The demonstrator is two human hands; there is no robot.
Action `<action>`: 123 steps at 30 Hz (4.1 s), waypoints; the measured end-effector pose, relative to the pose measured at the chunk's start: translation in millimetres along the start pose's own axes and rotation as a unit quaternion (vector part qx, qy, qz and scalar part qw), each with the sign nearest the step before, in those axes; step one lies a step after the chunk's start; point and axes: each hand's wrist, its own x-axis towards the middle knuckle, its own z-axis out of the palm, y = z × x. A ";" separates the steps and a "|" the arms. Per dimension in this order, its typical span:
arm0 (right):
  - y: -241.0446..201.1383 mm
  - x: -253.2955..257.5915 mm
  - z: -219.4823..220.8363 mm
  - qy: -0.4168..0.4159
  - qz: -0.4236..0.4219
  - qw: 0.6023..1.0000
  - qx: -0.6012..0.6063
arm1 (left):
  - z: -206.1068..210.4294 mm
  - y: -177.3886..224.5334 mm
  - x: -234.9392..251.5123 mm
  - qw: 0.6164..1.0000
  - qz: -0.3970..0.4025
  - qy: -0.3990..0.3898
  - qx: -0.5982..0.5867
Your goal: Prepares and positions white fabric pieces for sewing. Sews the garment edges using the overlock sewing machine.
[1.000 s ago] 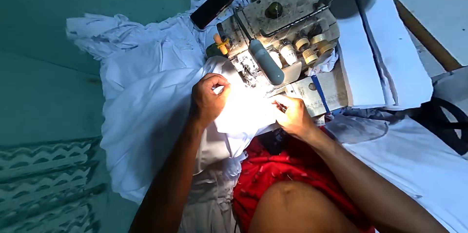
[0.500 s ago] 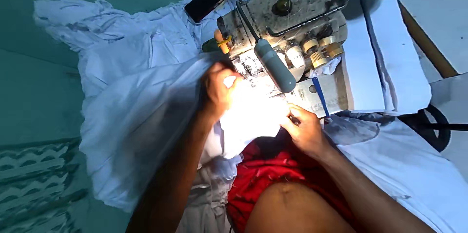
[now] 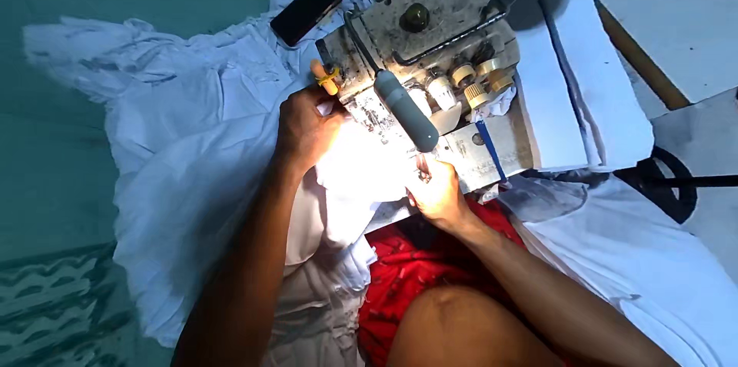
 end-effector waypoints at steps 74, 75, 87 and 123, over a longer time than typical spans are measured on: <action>-115.3 -155.3 -120.7 -0.271 -0.235 0.931 0.072 | -77.0 177.5 -171.9 0.873 0.425 -0.228 0.074; -114.3 -157.6 -119.9 -0.271 -0.241 0.930 0.061 | -75.9 170.3 -173.0 0.870 0.434 -0.224 0.060; -15.0 -72.3 -76.8 -0.300 -0.175 0.893 -0.285 | -172.7 73.0 -181.3 0.969 0.174 -0.173 -0.025; -63.3 -82.5 -42.7 -0.239 -0.332 0.908 -0.086 | -162.3 69.3 -171.7 0.910 0.301 -0.093 0.269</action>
